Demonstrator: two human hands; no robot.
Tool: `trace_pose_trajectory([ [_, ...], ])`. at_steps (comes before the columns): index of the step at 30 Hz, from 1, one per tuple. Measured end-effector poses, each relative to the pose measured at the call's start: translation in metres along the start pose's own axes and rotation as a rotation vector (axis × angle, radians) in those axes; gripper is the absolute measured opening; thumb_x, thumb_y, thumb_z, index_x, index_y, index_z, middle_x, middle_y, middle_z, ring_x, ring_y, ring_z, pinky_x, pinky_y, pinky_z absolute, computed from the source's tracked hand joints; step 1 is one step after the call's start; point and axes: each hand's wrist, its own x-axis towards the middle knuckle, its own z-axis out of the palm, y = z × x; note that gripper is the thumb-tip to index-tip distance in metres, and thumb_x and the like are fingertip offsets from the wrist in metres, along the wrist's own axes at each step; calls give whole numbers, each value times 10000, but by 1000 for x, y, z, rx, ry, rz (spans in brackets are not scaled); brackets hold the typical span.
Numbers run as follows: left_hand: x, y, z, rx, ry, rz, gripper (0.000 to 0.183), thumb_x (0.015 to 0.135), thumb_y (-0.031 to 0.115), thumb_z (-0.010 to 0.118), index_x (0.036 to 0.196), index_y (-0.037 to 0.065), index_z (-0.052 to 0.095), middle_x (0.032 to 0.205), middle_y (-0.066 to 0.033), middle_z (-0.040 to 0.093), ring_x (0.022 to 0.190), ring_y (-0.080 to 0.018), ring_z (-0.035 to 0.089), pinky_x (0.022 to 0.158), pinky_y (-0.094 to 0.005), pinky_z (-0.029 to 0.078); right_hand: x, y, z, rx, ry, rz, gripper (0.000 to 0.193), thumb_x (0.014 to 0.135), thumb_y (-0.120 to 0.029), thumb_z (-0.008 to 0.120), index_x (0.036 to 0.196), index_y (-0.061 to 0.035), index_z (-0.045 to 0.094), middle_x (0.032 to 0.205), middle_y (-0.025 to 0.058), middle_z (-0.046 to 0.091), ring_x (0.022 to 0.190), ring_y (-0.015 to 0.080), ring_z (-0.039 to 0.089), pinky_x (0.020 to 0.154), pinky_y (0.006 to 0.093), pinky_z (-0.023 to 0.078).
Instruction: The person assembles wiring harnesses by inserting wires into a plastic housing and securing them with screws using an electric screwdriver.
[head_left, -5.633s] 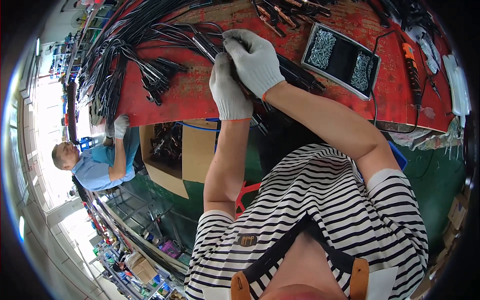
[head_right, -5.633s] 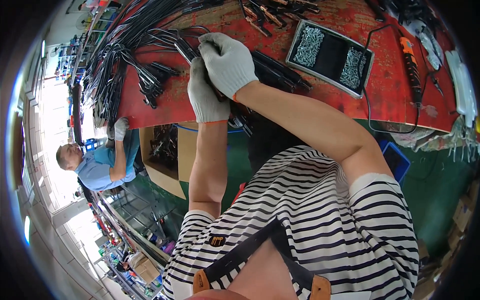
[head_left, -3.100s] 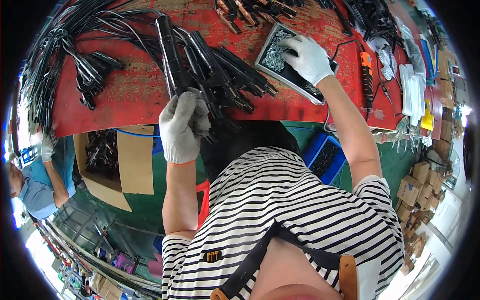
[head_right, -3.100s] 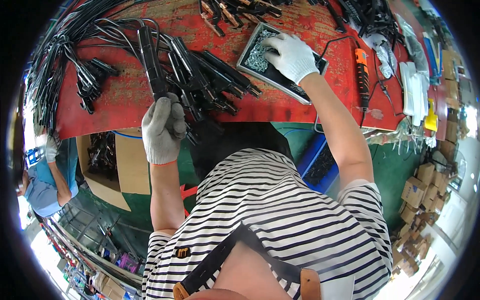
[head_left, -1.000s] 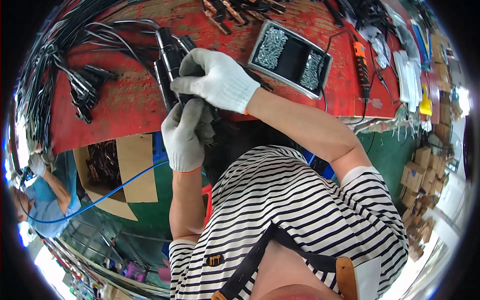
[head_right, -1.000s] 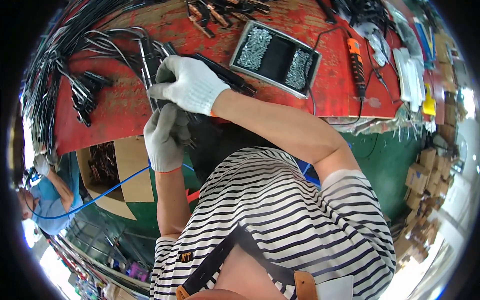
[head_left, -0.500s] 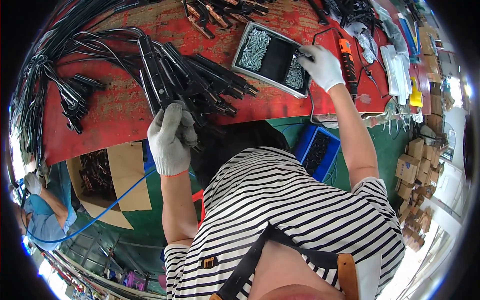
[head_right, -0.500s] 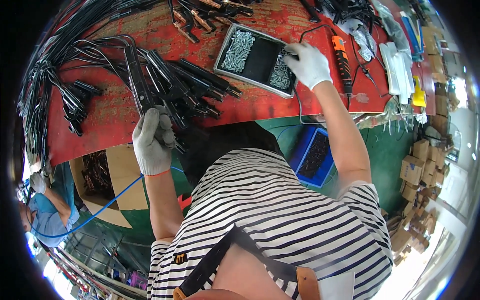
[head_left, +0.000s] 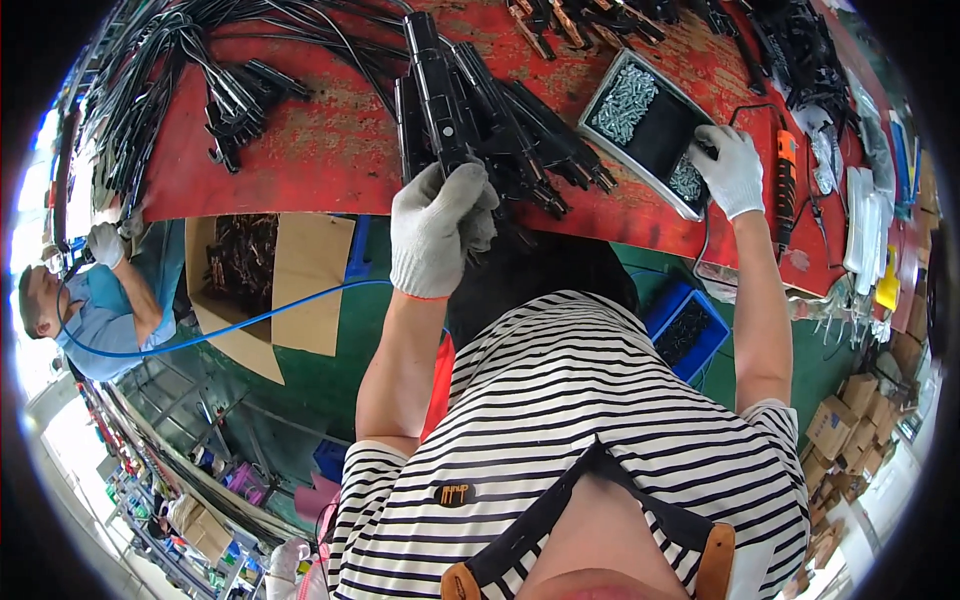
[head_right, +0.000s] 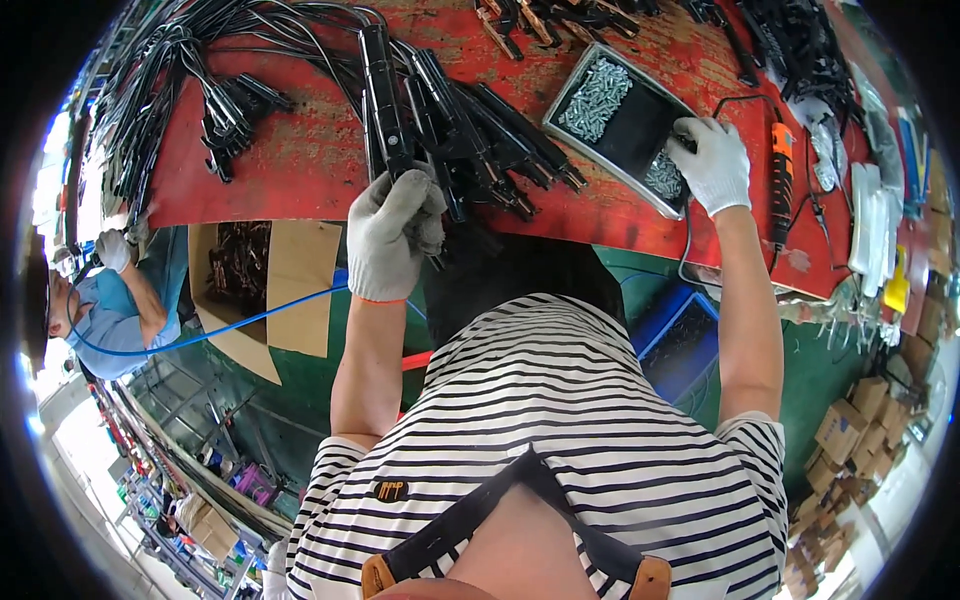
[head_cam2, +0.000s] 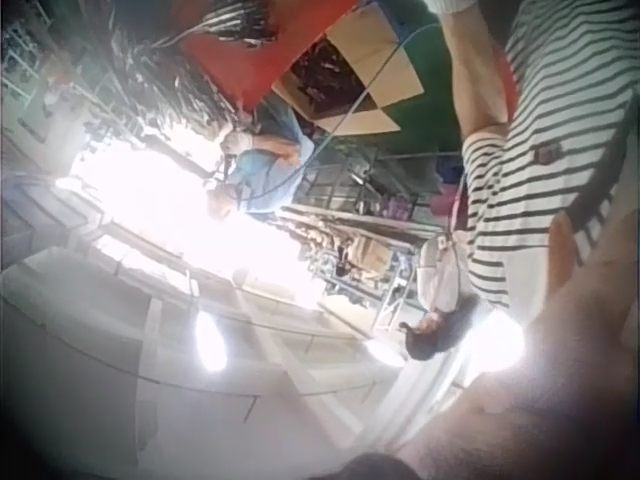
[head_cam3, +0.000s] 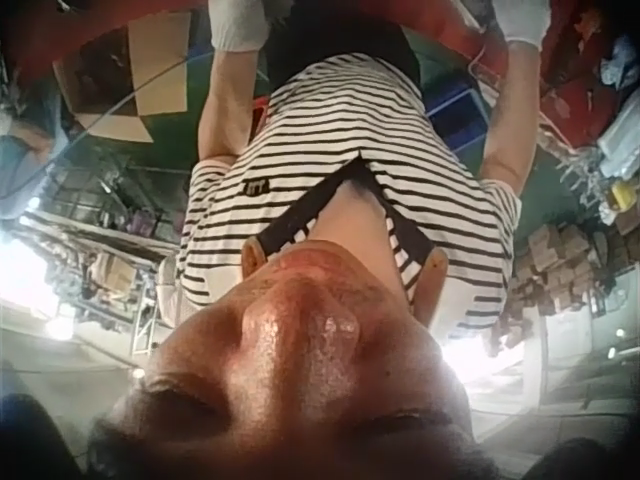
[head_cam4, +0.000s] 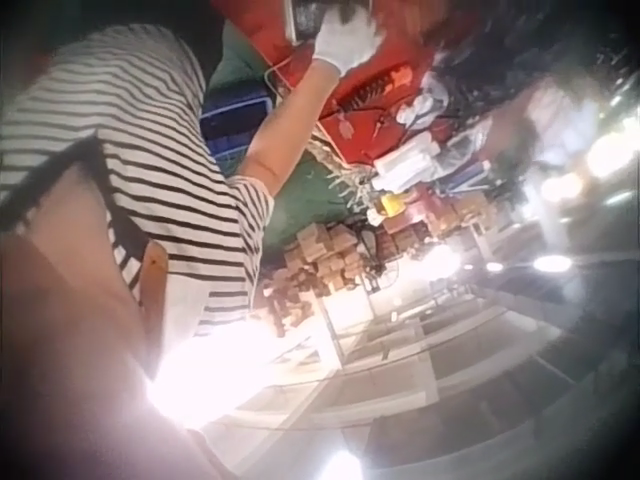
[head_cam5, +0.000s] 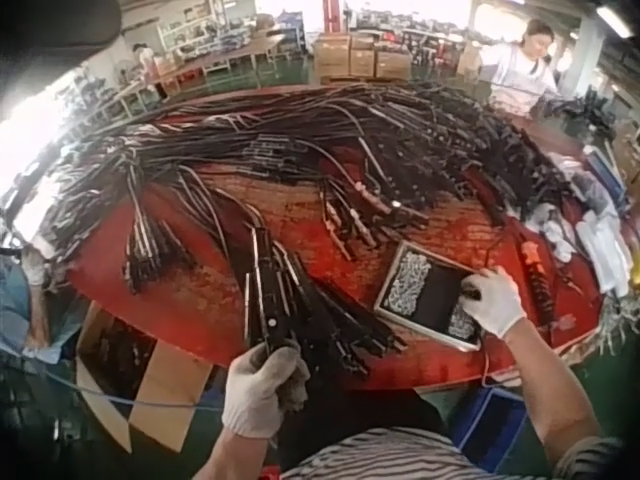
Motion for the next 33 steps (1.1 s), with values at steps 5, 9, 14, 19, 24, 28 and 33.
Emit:
trace_pose_trajectory([
  [5, 2, -2, -3, -23, 11, -22, 245, 996, 242, 730, 1011, -2, 705, 787, -69, 693, 564, -118, 596, 508, -258, 443, 3, -1, 0, -27, -48, 5, 333, 934, -391, 658, 1114, -152, 804, 1167, 104, 753, 1097, 386, 653, 974, 486, 524],
  [9, 2, 0, -4, -32, 14, -28, 247, 996, 246, 729, 1022, 1, 710, 793, -65, 696, 556, -117, 583, 502, -259, 435, 2, 5, 4, 11, -14, -59, 308, 934, -383, 659, 1074, -154, 810, 1104, 90, 764, 1062, 379, 660, 955, 477, 537],
  [14, 0, -2, -6, -1, 36, -20, 258, 997, 264, 723, 1038, 9, 712, 802, -60, 701, 569, -112, 585, 507, -253, 421, -4, 4, -2, 43, 28, -3, 295, 926, -362, 674, 1074, -145, 809, 1120, 82, 765, 1090, 362, 666, 976, 466, 537],
  [19, 1, -4, -7, -6, 41, -18, 267, 995, 270, 726, 1041, 8, 711, 804, -61, 704, 570, -111, 586, 506, -253, 420, -3, -8, -1, -8, 23, 1, 300, 906, -363, 698, 1089, -152, 808, 1128, 72, 766, 1104, 352, 665, 978, 474, 535],
  [24, 5, -6, -4, -1, 26, -10, 272, 993, 271, 735, 1033, 3, 708, 795, -67, 699, 559, -118, 591, 491, -261, 428, -1, -9, 0, -7, -36, 28, 293, 896, -352, 708, 1084, -150, 806, 1126, 64, 767, 1080, 355, 664, 965, 479, 532],
  [28, 4, -4, -5, -12, 13, -17, 264, 985, 255, 747, 990, -6, 709, 788, -66, 695, 555, -114, 591, 490, -263, 440, -3, -8, 1, 25, -22, 29, 267, 893, -345, 709, 1039, -142, 802, 1094, 77, 763, 1069, 360, 665, 958, 475, 531],
  [33, 5, -4, -7, 19, 33, -14, 251, 979, 244, 743, 985, -4, 710, 789, -60, 700, 556, -109, 596, 503, -255, 459, -8, -15, -8, 454, 135, 148, 206, 891, -239, 768, 1024, -83, 786, 1009, 130, 746, 958, 295, 727, 892, 380, 562],
])
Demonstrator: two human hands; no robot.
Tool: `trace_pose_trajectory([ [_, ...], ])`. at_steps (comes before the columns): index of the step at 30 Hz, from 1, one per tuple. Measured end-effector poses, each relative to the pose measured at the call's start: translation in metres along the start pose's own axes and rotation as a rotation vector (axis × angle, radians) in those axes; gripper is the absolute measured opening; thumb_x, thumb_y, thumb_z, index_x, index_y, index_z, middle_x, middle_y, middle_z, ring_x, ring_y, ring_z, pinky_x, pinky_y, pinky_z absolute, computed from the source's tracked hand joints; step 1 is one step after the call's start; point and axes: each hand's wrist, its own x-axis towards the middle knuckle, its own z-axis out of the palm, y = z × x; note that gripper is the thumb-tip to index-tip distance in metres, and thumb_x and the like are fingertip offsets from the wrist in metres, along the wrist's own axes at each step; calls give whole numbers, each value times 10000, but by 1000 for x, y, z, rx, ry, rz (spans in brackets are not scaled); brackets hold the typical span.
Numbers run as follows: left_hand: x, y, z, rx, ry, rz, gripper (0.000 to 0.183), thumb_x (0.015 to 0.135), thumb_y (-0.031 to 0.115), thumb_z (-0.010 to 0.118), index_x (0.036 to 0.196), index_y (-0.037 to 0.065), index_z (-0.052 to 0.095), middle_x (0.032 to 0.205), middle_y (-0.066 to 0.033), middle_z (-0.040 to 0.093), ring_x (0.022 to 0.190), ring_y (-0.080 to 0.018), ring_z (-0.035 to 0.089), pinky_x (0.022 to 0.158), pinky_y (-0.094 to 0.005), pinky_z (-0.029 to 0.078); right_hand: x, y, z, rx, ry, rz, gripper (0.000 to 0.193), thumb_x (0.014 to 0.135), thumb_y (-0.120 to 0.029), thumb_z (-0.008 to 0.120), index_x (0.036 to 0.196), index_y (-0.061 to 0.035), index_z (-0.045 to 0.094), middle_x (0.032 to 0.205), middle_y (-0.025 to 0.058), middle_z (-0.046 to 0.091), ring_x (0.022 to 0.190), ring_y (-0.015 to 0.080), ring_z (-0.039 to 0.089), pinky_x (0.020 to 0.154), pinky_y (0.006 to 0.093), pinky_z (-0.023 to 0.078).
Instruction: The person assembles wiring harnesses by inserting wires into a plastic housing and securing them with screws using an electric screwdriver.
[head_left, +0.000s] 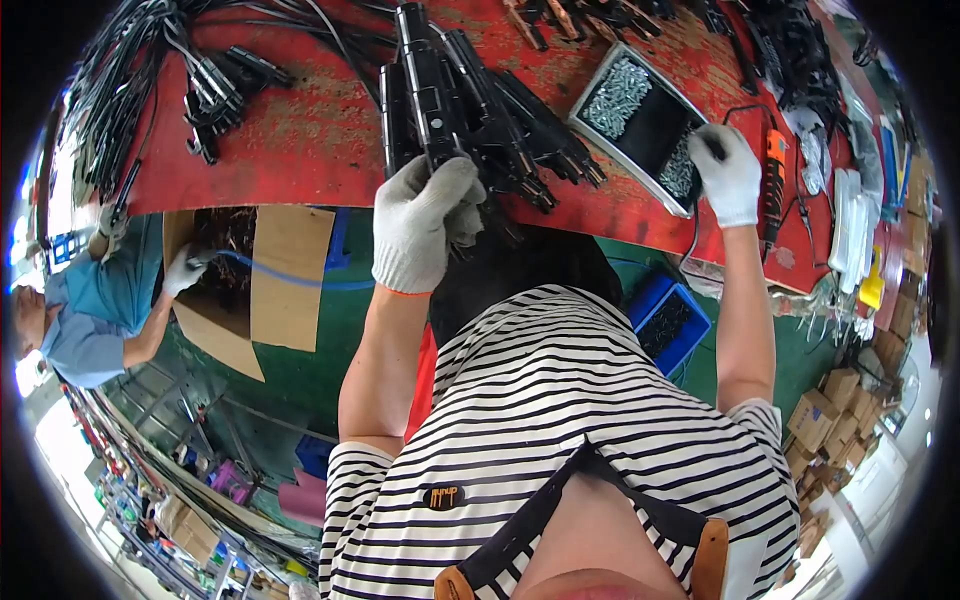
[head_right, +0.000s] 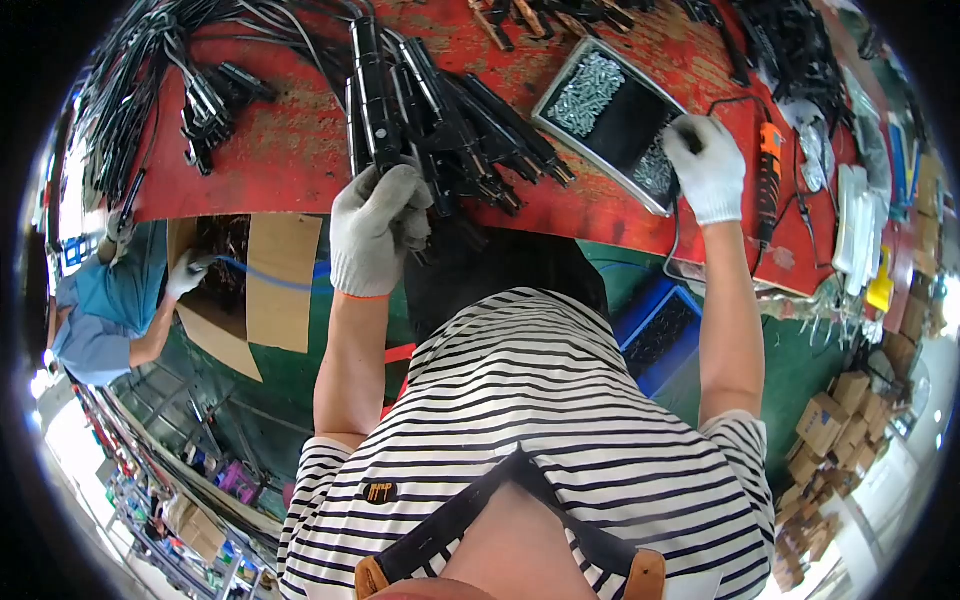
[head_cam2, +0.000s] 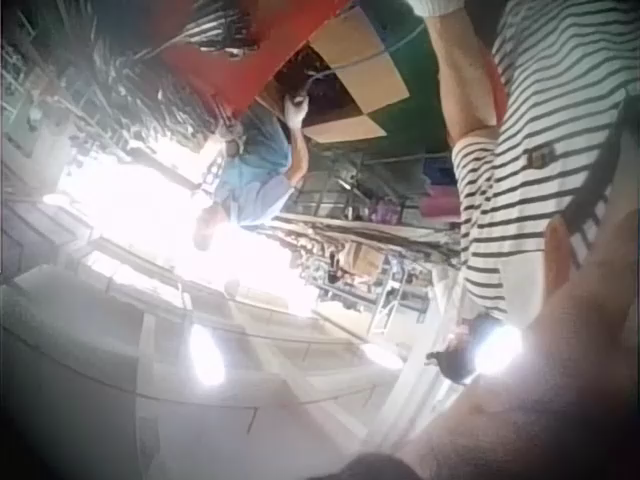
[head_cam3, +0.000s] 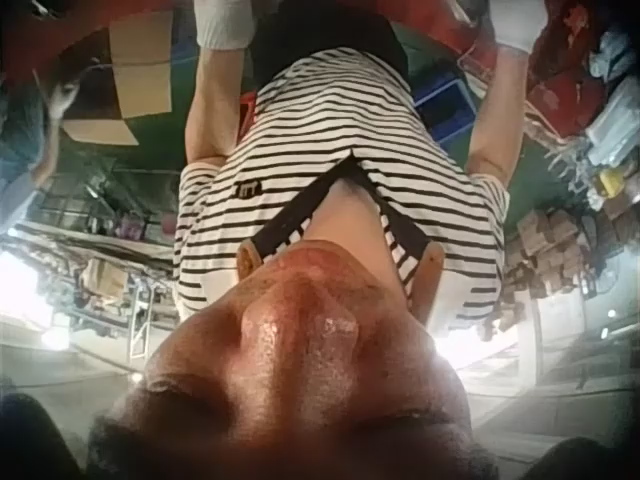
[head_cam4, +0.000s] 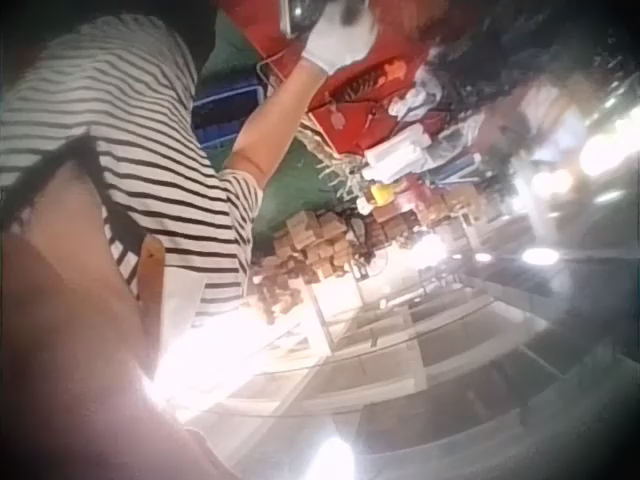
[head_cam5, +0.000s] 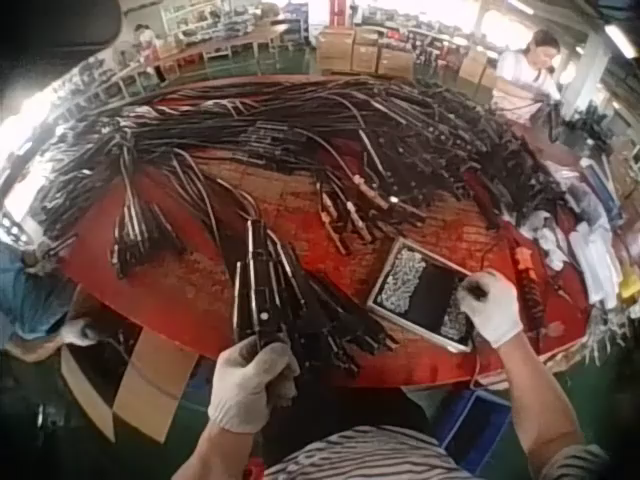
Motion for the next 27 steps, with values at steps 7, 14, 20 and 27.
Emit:
trace_pose_trajectory([
  [7, 0, 1, 1, 19, -22, -23, 229, 978, 223, 744, 1030, 4, 704, 828, -70, 724, 602, -118, 642, 521, -258, 493, -12, -174, 20, 742, -483, 28, 185, 936, -139, 765, 1056, 2, 773, 928, 22, 748, 852, 77, 650, 782, 249, 522],
  [14, 0, 5, 4, 67, -15, -38, 241, 970, 209, 748, 1026, -21, 703, 829, -69, 732, 629, -112, 672, 548, -249, 526, -1, -225, 64, 909, -853, 37, 206, 919, -145, 779, 1047, 16, 785, 921, 43, 752, 864, 100, 681, 814, 268, 552],
  [20, 0, 3, 3, 84, -22, 24, 259, 983, 199, 744, 1072, -39, 696, 836, -71, 740, 630, -108, 674, 538, -247, 522, 7, -237, 71, 818, -929, 45, 200, 896, -138, 786, 1015, 22, 772, 880, 53, 737, 828, 110, 675, 784, 282, 552],
  [27, -6, 8, 4, 103, -13, 48, 260, 996, 213, 737, 1046, -37, 686, 854, -79, 742, 638, -114, 666, 558, -249, 514, 9, -244, 69, 818, -972, 74, 246, 861, -181, 811, 970, 29, 745, 868, 64, 722, 825, 143, 657, 763, 304, 538],
])
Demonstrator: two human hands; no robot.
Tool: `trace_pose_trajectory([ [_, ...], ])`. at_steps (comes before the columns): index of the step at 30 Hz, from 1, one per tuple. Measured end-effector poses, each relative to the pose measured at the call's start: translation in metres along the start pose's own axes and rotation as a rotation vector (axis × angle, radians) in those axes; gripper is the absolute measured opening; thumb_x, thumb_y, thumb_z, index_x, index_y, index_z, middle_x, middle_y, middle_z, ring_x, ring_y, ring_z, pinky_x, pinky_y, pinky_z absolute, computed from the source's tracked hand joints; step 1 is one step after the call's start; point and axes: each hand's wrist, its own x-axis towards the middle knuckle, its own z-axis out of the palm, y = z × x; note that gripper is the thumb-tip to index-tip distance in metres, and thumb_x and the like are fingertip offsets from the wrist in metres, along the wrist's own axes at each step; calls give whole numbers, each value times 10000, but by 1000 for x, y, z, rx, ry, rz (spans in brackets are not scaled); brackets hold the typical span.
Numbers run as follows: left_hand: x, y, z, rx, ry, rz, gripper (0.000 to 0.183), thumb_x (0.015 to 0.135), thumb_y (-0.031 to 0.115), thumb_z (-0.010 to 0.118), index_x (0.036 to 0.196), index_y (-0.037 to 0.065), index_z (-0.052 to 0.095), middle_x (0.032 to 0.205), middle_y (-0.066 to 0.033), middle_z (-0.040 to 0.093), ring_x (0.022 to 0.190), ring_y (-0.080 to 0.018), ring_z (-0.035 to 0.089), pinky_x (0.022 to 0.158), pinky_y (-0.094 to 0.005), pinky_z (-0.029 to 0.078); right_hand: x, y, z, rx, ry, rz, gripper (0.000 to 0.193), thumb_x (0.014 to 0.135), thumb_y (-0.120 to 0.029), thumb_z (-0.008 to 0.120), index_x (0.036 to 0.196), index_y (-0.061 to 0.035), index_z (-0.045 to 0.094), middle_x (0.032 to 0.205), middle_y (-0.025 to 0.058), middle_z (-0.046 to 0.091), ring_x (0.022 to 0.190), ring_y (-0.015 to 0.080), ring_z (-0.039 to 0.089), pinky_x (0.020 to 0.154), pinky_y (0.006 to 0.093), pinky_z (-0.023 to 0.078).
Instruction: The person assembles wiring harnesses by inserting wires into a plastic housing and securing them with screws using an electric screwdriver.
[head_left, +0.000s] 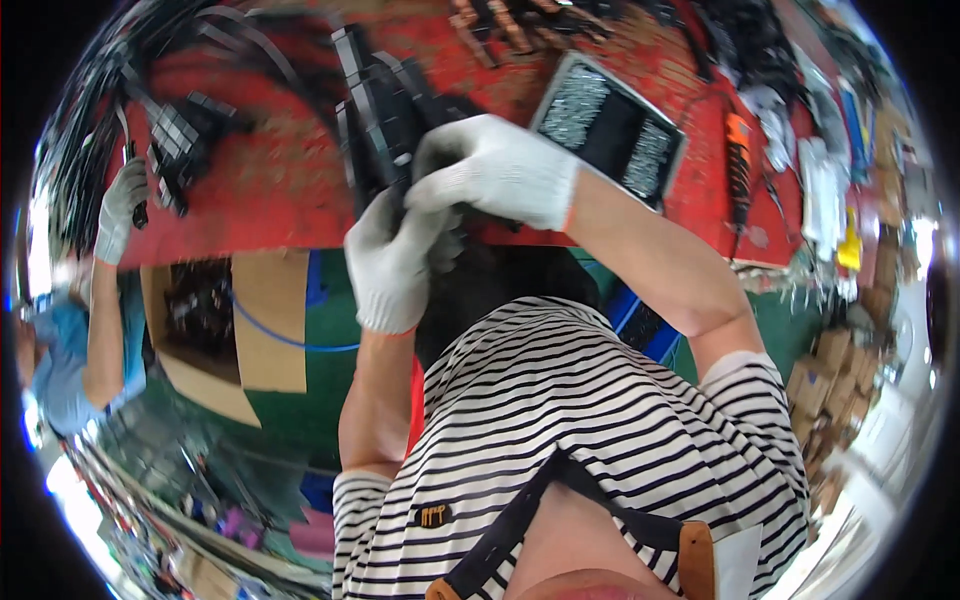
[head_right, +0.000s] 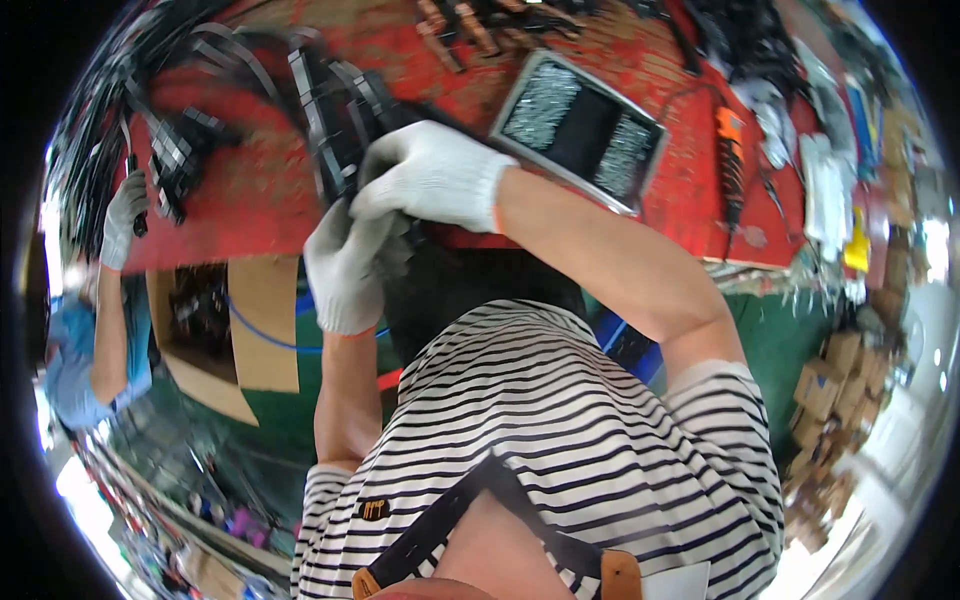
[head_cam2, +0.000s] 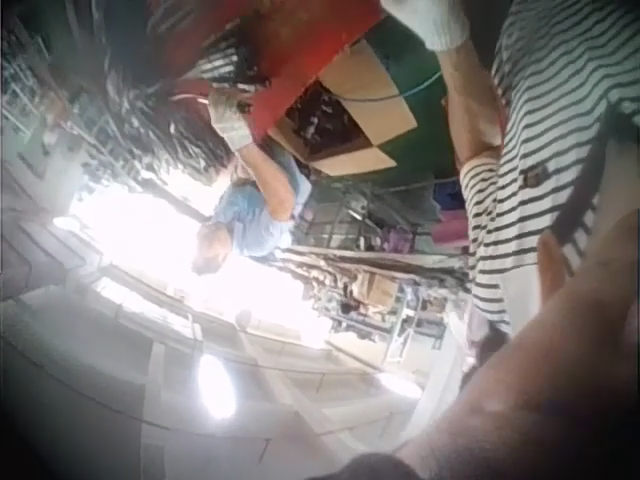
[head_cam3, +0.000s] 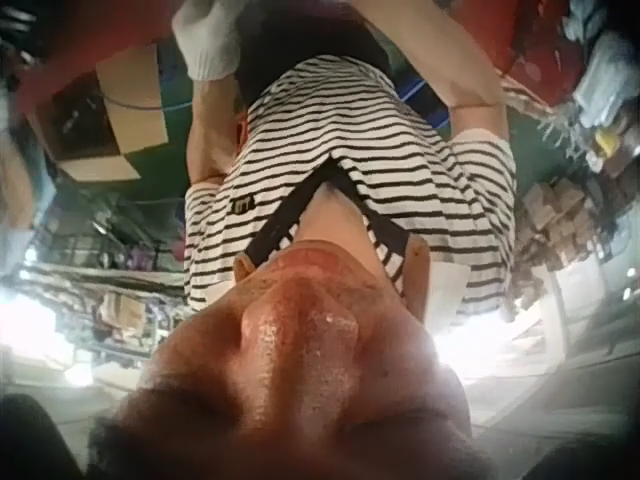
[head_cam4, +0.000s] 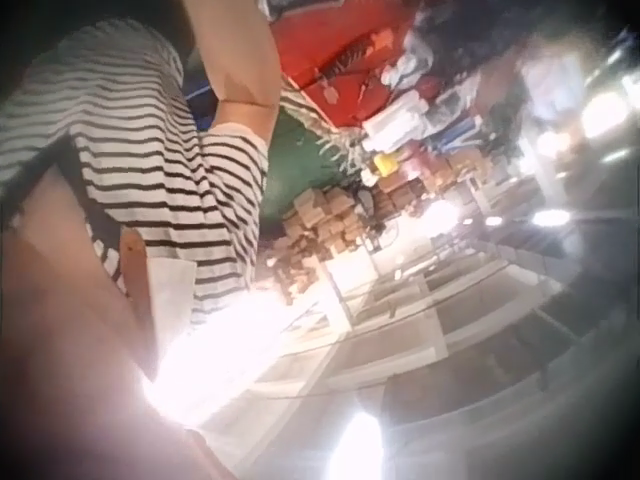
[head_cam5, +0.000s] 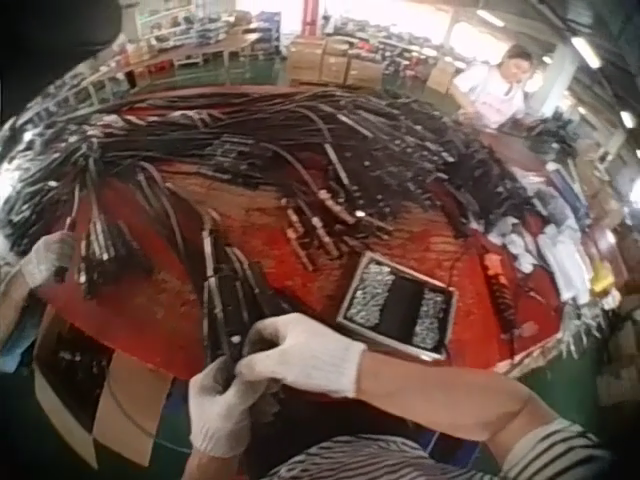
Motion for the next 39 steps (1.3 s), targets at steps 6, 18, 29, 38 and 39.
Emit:
trace_pose_trajectory([
  [6, 8, -9, 7, -23, -29, 26, 234, 999, 206, 727, 1049, -20, 693, 832, -63, 709, 608, -119, 628, 545, -251, 471, -6, 7, -3, -7, 143, 22, 381, 806, -212, 816, 1054, 56, 707, 939, 117, 718, 889, 178, 669, 809, 318, 547],
  [18, 7, 8, 7, -94, -17, -122, 248, 972, 247, 728, 992, 3, 690, 799, -51, 700, 581, -113, 618, 528, -263, 486, -213, 205, -298, -1227, 1601, 641, 883, 741, -606, 812, 1427, -89, 606, 1263, 279, 702, 1165, 468, 681, 1009, 537, 545],
  [29, -2, 1, 0, -160, -4, -137, 228, 967, 223, 744, 1029, 10, 692, 825, -74, 713, 583, -124, 621, 522, -266, 487, -215, 183, -306, -1045, 1477, 297, 774, 878, -536, 760, 1464, -64, 576, 1197, 227, 737, 1099, 428, 714, 984, 495, 527],
  [38, 2, 0, 11, -136, 14, -94, 227, 966, 215, 742, 1023, -1, 701, 816, -79, 715, 579, -128, 632, 518, -262, 492, -107, -31, -129, 473, 793, -958, 334, 954, -298, 599, 1181, -54, 618, 921, 85, 577, 862, 251, 572, 869, 478, 498],
  [39, 1, -1, 13, -139, 10, -99, 227, 966, 215, 742, 1023, -1, 701, 816, -79, 715, 579, -128, 632, 518, -262, 492, -96, -43, -103, 572, 655, -917, 328, 932, -292, 601, 1180, -77, 617, 896, 72, 516, 849, 246, 516, 866, 480, 460],
])
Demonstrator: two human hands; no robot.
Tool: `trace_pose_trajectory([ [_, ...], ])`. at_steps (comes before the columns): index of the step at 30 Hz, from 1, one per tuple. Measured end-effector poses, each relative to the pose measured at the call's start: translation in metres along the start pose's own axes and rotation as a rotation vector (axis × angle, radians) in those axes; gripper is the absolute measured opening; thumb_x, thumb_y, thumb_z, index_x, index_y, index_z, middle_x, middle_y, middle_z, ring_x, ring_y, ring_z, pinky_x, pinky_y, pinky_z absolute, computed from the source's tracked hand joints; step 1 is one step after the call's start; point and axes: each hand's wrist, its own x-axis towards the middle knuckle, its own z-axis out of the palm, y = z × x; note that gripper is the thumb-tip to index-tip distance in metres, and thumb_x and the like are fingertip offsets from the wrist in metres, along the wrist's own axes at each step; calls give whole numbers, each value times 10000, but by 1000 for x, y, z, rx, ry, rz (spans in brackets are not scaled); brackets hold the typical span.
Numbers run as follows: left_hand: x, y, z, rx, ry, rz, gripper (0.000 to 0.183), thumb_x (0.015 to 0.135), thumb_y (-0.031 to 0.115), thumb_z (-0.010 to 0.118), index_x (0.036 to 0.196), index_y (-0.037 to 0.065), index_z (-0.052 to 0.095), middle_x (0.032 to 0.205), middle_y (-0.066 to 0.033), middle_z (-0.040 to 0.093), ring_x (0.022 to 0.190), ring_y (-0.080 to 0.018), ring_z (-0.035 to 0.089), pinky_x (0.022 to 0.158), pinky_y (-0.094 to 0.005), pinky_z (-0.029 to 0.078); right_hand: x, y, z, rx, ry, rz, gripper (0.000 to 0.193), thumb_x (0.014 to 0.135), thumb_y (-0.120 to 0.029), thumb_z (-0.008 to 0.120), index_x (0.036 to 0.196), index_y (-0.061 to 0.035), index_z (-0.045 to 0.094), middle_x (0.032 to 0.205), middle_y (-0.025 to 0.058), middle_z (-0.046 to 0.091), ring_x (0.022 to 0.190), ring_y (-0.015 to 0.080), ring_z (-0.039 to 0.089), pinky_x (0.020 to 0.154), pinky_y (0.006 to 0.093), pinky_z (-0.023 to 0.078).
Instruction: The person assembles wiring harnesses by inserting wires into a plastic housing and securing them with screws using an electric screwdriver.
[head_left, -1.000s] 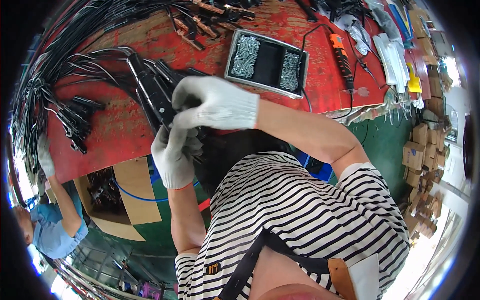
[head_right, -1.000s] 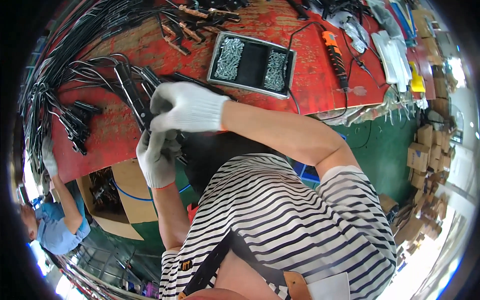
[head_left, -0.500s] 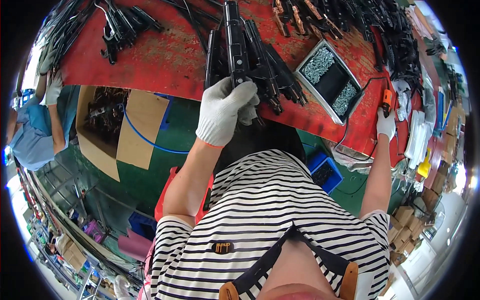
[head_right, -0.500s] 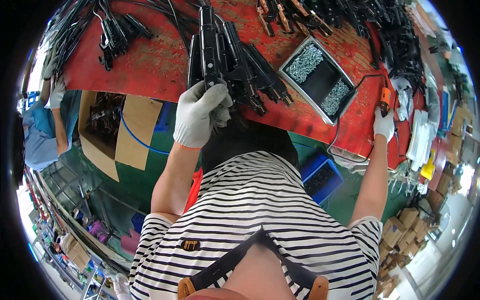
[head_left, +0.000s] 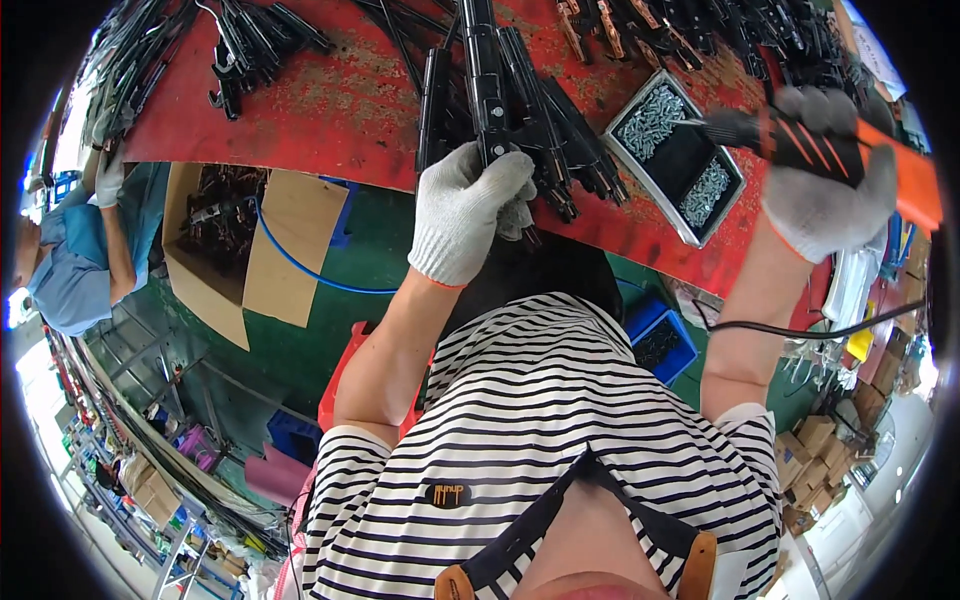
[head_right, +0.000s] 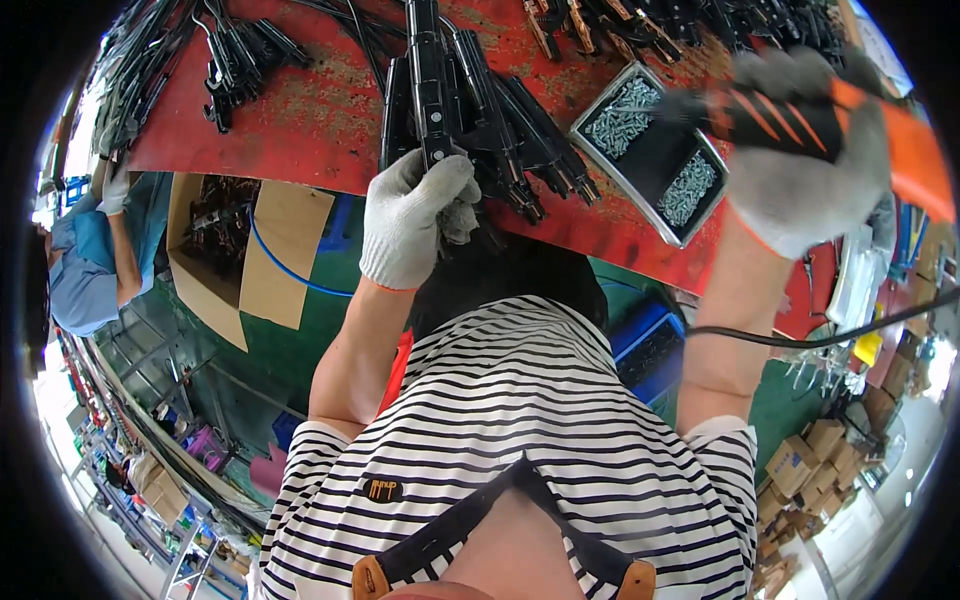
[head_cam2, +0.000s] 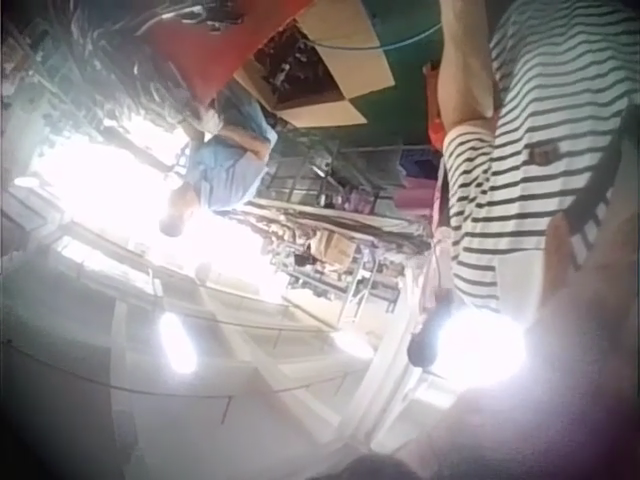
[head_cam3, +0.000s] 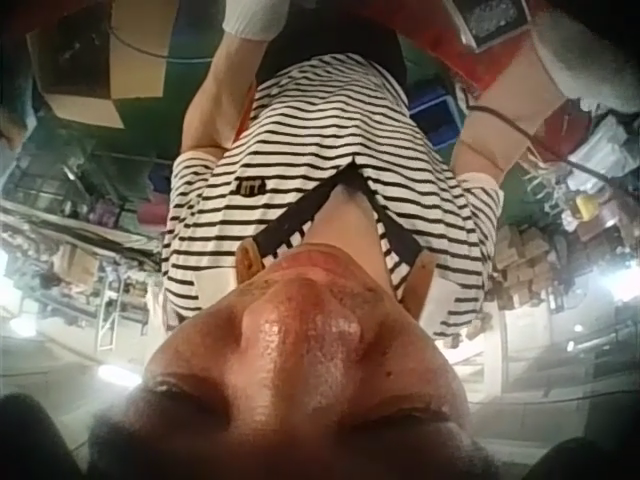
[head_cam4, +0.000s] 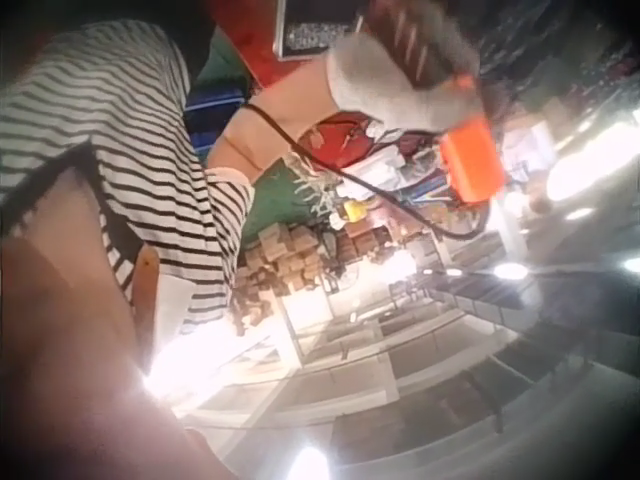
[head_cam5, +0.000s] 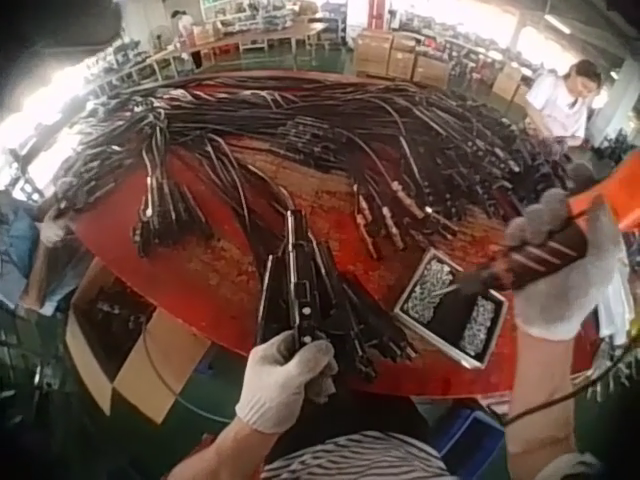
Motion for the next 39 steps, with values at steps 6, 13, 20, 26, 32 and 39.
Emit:
trace_pose_trajectory([
  [6, 0, 1, 0, 6, 42, -22, 227, 952, 207, 746, 995, -12, 705, 802, -79, 712, 576, -128, 635, 515, -269, 501, -24, 66, 65, 216, -609, 101, 438, 964, -284, 557, 1377, -144, 593, 989, 48, 579, 854, 202, 547, 823, 428, 465],
  [13, 3, 3, -3, -23, 3, -33, 239, 939, 203, 762, 986, -24, 702, 792, -84, 711, 564, -130, 633, 505, -276, 502, -24, 81, 66, 180, -638, 151, 467, 976, -294, 575, 1424, -165, 561, 1014, 61, 593, 863, 211, 562, 805, 442, 479],
  [20, 5, 5, -4, -5, -5, -35, 250, 937, 209, 775, 985, -25, 700, 785, -79, 706, 557, -127, 631, 490, -272, 491, -22, 83, 67, 171, -640, 138, 468, 975, -301, 576, 1419, -154, 558, 999, 62, 580, 851, 212, 557, 783, 440, 480],
  [26, 5, 0, -4, 17, 15, -32, 242, 933, 201, 779, 939, -25, 691, 763, -71, 695, 540, -120, 621, 476, -273, 480, -11, 82, 69, 164, -693, 112, 462, 973, -313, 571, 1402, -141, 562, 977, 58, 563, 841, 209, 547, 779, 433, 474],
  [32, 0, -1, 0, -19, 54, -2, 260, 934, 215, 789, 905, -22, 686, 726, -66, 679, 511, -117, 602, 460, -273, 461, -21, 83, 79, 158, -739, 100, 459, 970, -325, 565, 1385, -128, 565, 955, 55, 546, 831, 205, 537, 776, 426, 469],
  [39, 3, -11, -1, 21, 79, -4, 232, 952, 162, 736, 871, -43, 663, 677, -63, 656, 487, -116, 608, 444, -277, 476, -19, 87, 81, 139, -776, 83, 457, 968, -340, 559, 1365, -113, 569, 929, 50, 527, 820, 201, 526, 772, 418, 462],
])
